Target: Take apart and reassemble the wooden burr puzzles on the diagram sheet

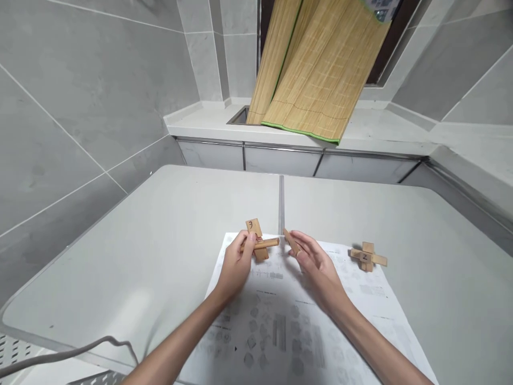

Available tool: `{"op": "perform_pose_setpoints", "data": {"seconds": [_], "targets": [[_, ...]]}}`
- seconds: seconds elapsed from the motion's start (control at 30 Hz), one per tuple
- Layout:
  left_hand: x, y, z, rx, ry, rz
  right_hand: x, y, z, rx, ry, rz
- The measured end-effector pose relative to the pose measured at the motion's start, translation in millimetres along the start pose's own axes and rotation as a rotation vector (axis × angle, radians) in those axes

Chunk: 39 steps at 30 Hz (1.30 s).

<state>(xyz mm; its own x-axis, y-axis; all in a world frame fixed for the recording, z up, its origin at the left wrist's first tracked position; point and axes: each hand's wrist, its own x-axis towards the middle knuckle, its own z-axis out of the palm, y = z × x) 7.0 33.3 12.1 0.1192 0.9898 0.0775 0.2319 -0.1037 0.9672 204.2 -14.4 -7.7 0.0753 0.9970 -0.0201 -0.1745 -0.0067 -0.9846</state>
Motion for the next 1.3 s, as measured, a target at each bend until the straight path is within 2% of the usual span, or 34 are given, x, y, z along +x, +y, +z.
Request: {"op": "perform_pose_setpoints", "data": {"seconds": [0.23, 0.53, 0.9, 1.13, 1.3], "targets": [[-2, -6, 6.2, 0.093, -0.088, 0.028, -7, -2, 11, 0.080, 0.000, 0.045], [-3, 0, 4.9, 0.081, -0.070, 0.007, -6, 0, 7, 0.047, -0.028, 0.082], [-5, -3, 1.5, 0.202, -0.100, 0.084, -8, -4, 4, 0.023, -0.105, 0.085], [-12, 0, 4.4, 0.152, -0.238, 0.098, -14, -2, 13, -0.063, -0.159, 0.127], [-15, -2, 4.5, 0.150, -0.202, 0.093, -14, 1, 12, -0.056, -0.169, 0.136]]}}
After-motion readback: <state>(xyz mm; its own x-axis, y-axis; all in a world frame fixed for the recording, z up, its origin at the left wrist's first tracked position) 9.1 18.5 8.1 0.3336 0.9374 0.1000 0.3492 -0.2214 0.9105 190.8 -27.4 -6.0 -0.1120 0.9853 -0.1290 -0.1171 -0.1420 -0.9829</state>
